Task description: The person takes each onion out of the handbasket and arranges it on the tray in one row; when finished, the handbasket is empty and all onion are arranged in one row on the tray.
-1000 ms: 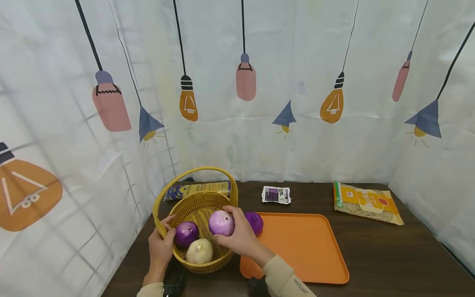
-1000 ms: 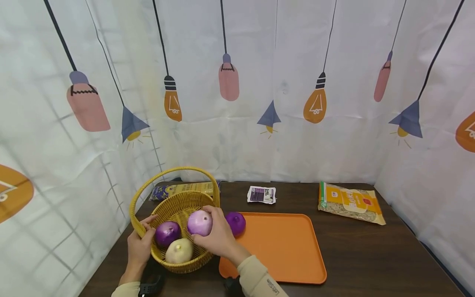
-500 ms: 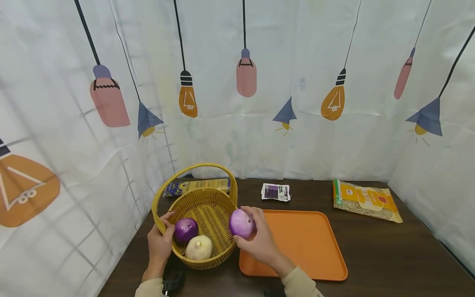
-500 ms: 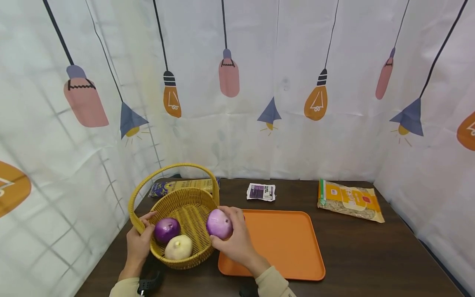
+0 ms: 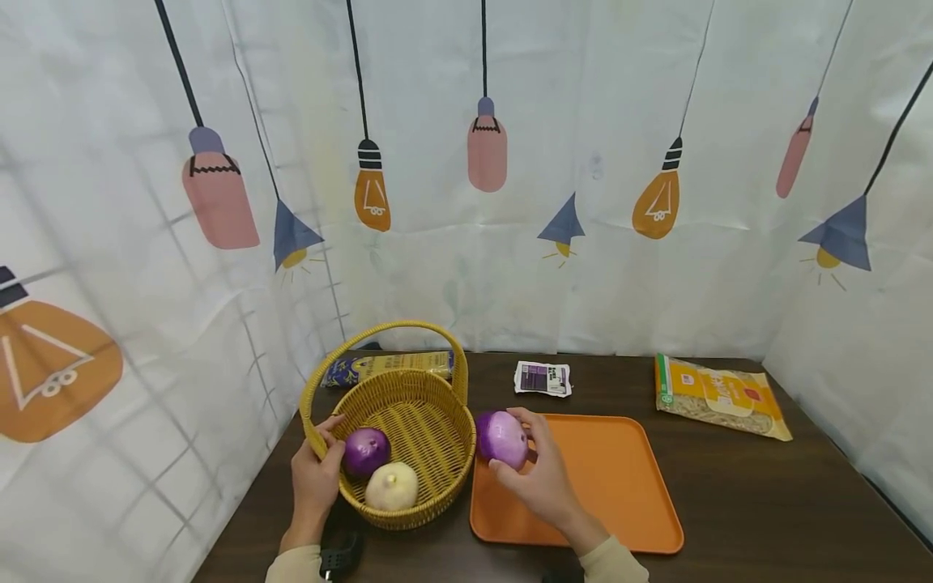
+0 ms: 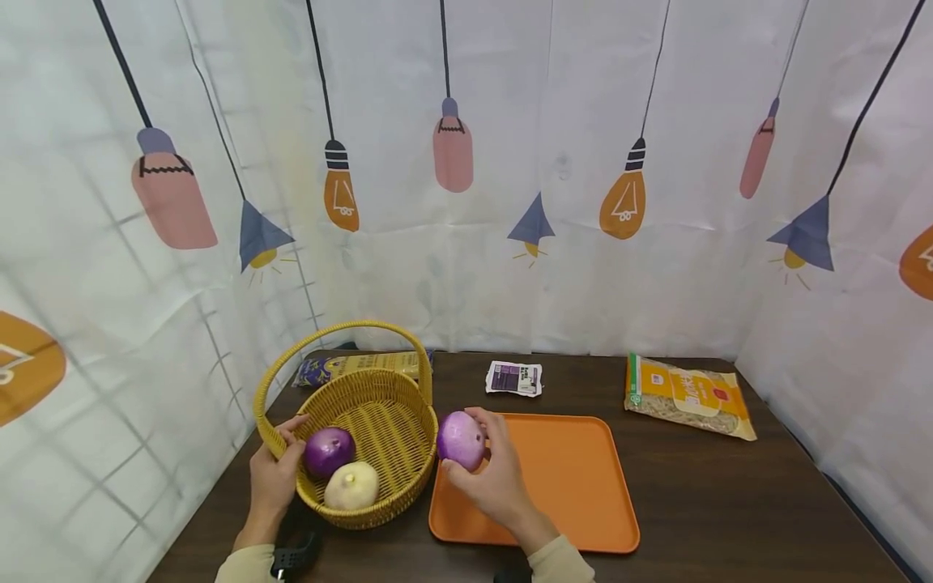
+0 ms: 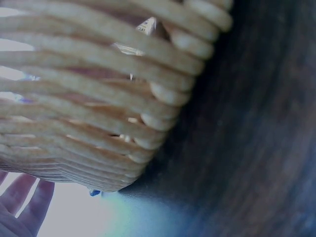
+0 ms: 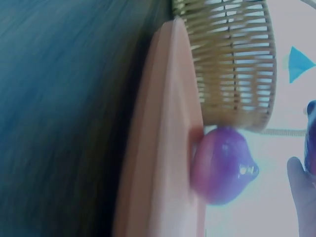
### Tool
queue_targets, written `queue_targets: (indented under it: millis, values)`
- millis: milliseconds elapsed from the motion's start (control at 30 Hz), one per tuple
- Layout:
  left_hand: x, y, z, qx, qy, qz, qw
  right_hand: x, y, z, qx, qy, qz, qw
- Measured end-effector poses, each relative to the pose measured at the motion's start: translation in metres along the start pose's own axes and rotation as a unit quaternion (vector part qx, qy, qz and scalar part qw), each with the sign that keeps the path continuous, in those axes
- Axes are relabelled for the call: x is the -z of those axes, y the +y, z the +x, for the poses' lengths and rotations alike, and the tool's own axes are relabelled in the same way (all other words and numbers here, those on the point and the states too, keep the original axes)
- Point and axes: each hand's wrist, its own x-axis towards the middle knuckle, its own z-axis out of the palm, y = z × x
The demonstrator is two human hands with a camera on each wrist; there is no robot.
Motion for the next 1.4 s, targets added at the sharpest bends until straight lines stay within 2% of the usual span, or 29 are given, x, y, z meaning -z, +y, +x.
queue_targets:
  millis: [67, 233, 333, 467, 633, 733, 900, 967, 1167, 1400]
  values:
    - [0.000, 0.001, 0.000, -0.002, -0.001, 0.000, 1.0000, 0.003, 0.006, -0.001, -0.009, 0.013, 0.001, 0.9999]
    - [-0.001, 0.002, 0.002, -0.003, -0.001, -0.002, 1.0000, 0.009, 0.039, -0.003, -0.042, 0.053, 0.006, 0.9977]
    - [-0.001, 0.002, 0.002, -0.005, 0.001, -0.001, 1.0000, 0.014, 0.057, -0.004, -0.060, 0.057, 0.025, 0.9962]
    - [-0.002, 0.002, 0.002, -0.007, 0.003, 0.001, 1.0000, 0.022, 0.068, -0.005, -0.079, 0.062, 0.045, 0.9939]
    - [-0.001, 0.002, 0.001, -0.004, 0.003, -0.003, 1.0000, 0.033, 0.075, -0.003, -0.116, 0.086, 0.039, 0.9888]
    - [-0.001, 0.002, 0.001, -0.003, 0.004, -0.003, 1.0000, 0.038, 0.079, -0.003, -0.126, 0.092, 0.009, 0.9877]
    - [-0.001, 0.001, 0.001, -0.007, 0.007, -0.003, 0.9999, 0.042, 0.087, -0.003, -0.129, 0.071, -0.047, 0.9880]
    - [0.000, 0.001, 0.000, -0.007, 0.007, -0.004, 0.9999, 0.042, 0.090, -0.004, -0.129, 0.061, -0.055, 0.9882]
    - [-0.001, 0.000, 0.000, -0.009, 0.002, 0.007, 0.9999, 0.043, 0.093, -0.006, -0.136, 0.047, -0.042, 0.9887]
    - [-0.001, 0.000, 0.000, -0.006, 0.004, 0.010, 0.9999, 0.043, 0.079, -0.005, -0.151, 0.042, -0.012, 0.9875]
